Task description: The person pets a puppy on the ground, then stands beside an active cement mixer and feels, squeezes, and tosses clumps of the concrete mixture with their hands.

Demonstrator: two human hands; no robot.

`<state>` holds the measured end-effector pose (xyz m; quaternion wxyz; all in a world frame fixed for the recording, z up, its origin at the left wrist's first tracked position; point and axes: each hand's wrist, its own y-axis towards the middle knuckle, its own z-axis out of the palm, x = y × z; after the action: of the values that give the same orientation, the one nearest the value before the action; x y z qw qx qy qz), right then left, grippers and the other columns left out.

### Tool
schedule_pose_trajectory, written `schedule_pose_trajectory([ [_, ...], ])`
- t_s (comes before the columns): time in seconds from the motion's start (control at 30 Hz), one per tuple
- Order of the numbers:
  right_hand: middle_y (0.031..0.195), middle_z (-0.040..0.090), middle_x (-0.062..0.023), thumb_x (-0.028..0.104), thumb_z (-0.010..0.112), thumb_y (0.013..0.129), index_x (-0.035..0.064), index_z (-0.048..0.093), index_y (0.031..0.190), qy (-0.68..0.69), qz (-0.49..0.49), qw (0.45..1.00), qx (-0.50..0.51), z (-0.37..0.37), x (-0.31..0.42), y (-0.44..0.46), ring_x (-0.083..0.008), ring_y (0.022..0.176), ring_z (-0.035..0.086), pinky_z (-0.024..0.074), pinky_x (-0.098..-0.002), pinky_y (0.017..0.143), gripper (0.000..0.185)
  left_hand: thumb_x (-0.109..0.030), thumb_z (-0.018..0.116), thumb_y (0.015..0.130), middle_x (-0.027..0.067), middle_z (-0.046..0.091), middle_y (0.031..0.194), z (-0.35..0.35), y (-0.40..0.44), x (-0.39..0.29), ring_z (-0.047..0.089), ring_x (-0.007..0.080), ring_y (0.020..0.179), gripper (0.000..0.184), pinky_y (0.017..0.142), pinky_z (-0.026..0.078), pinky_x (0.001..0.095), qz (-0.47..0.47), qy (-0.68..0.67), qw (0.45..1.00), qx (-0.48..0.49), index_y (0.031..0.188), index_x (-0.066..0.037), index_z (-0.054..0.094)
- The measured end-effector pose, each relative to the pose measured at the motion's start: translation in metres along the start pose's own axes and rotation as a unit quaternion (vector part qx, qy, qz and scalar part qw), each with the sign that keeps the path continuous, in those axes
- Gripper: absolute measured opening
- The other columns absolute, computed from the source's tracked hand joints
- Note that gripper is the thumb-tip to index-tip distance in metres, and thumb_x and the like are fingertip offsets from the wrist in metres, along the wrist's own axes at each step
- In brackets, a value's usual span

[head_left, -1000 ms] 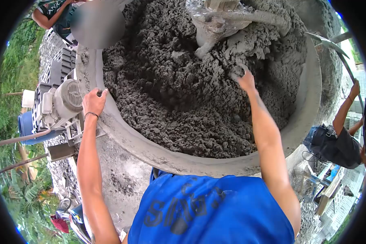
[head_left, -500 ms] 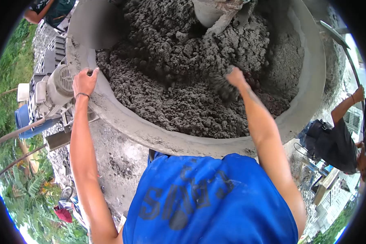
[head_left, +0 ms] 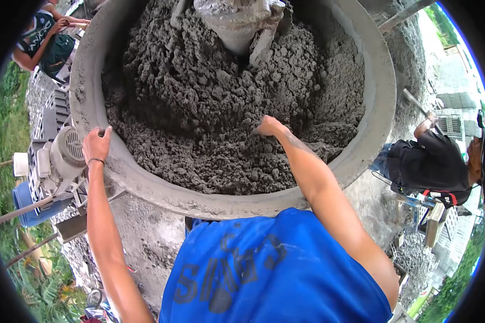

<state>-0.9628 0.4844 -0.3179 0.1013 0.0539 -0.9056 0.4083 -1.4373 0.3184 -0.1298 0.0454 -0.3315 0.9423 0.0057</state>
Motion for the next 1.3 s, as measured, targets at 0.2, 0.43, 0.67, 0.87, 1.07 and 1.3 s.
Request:
schedule_pose_trajectory([
  [0.2, 0.097, 0.067, -0.0243, 0.023, 0.068, 0.08, -0.0066, 0.064, 0.09, 0.0, -0.024, 1.0, 0.02, 0.006, 0.01, 0.001, -0.0361, 0.09, 0.066, 0.0527, -0.0454, 0.077, 0.032, -0.047, 0.062, 0.083, 0.024, 0.068, 0.094, 0.009, 0.002, 0.01, 0.064, 0.0411, 0.092, 0.045, 0.083, 0.049, 0.0479, 0.008, 0.0, 1.0, -0.027, 0.102, -0.007, 0.071],
  [0.43, 0.109, 0.065, -0.0257, 0.026, 0.068, 0.079, -0.0075, 0.064, 0.096, 0.034, -0.006, 0.999, 0.001, 0.004, 0.005, -0.022, -0.0359, 0.102, 0.064, 0.0533, -0.0441, 0.08, 0.037, -0.047, 0.062, 0.083, 0.0239, 0.068, 0.093, 0.007, 0.006, 0.007, 0.065, 0.0408, 0.091, 0.045, 0.081, 0.05, 0.048, 0.005, 0.003, 1.0, -0.018, 0.101, -0.007, 0.071],
  [0.67, 0.093, 0.067, -0.0239, 0.032, 0.064, 0.082, -0.0086, 0.064, 0.092, 0.007, -0.031, 0.999, 0.026, 0.007, -0.007, -0.014, -0.033, 0.085, 0.065, 0.0512, -0.045, 0.075, 0.042, -0.045, 0.063, 0.083, 0.022, 0.068, 0.084, 0.004, 0.002, 0.012, 0.065, 0.0395, 0.087, 0.039, 0.078, 0.051, 0.048, 0.011, -0.019, 0.999, -0.031, 0.088, -0.008, 0.07],
  [0.87, 0.095, 0.065, -0.0328, 0.039, 0.069, 0.073, -0.0144, 0.064, 0.084, 0.024, -0.053, 0.988, -0.143, -0.014, 0.014, -0.036, -0.0418, 0.097, 0.063, 0.0508, -0.0452, 0.082, 0.055, -0.042, 0.063, 0.082, 0.0215, 0.068, 0.081, 0.002, 0.004, 0.015, 0.065, 0.0394, 0.083, 0.035, 0.077, 0.051, 0.0484, 0.0, -0.06, 0.998, -0.033, 0.084, -0.007, 0.07],
  [1.07, 0.084, 0.067, -0.0255, 0.033, 0.067, 0.077, 0.0017, 0.068, 0.096, 0.094, -0.126, 0.942, -0.296, -0.027, 0.033, -0.037, -0.0432, 0.088, 0.065, 0.0502, -0.0464, 0.08, 0.036, -0.043, 0.064, 0.082, 0.0227, 0.068, 0.082, 0.003, 0.007, 0.022, 0.065, 0.0394, 0.085, 0.038, 0.077, 0.051, 0.0477, -0.006, -0.077, 0.996, -0.048, 0.093, -0.008, 0.071],
  [1.3, 0.098, 0.065, -0.025, 0.014, 0.064, 0.075, 0.0063, 0.059, 0.108, 0.161, -0.241, 0.9, -0.326, -0.072, 0.097, -0.083, -0.0436, 0.096, 0.061, 0.0472, -0.0439, 0.085, 0.034, -0.043, 0.062, 0.085, 0.0198, 0.068, 0.078, -0.003, 0.004, 0.027, 0.065, 0.0381, 0.081, 0.037, 0.074, 0.05, 0.0463, -0.025, -0.129, 0.989, -0.07, 0.087, -0.007, 0.069],
])
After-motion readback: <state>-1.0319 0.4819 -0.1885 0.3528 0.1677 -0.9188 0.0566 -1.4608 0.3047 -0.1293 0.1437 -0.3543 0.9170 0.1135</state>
